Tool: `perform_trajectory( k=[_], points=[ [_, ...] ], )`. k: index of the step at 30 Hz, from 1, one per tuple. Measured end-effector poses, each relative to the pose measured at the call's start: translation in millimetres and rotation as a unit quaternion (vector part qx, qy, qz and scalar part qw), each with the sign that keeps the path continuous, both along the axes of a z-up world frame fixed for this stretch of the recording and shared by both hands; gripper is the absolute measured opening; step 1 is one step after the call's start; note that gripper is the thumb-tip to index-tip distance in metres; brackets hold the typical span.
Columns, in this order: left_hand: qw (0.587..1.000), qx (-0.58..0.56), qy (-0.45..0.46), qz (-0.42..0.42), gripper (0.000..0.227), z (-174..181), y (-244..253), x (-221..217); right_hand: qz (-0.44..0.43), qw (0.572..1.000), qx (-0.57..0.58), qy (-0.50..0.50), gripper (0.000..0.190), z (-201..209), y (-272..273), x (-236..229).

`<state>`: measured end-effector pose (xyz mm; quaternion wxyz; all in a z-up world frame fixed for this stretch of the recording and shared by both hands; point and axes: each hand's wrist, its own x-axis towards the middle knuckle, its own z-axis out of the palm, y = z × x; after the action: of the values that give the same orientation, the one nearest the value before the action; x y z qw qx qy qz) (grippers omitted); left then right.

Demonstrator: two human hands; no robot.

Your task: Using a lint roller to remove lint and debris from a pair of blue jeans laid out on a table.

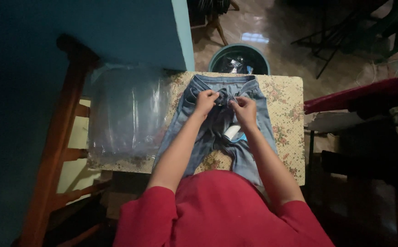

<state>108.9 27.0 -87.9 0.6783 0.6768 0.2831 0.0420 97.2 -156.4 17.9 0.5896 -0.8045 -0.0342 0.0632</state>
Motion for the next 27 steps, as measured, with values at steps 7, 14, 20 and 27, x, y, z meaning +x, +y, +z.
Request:
perform_trajectory(
  k=[7, 14, 20, 27],
  points=[
    [0.994, 0.075, 0.036, -0.067, 0.026, 5, -10, -5, 0.03, 0.997, -0.072, 0.005, 0.019, 18, 8, -12],
    [0.99, 0.127, 0.021, -0.054, 0.014, 38, -16, -21, 0.05, 0.997, -0.005, 0.056, 0.015, -6, 4, -11],
    [0.989, 0.138, 0.02, -0.045, 0.012, 61, -25, -33, 0.015, 0.997, 0.03, 0.064, 0.018, -10, 8, -14],
    [0.983, 0.176, -0.039, -0.042, 0.01, 67, -29, -39, -0.007, 0.999, 0.016, 0.033, 0.018, -18, 9, -16]
  ],
)
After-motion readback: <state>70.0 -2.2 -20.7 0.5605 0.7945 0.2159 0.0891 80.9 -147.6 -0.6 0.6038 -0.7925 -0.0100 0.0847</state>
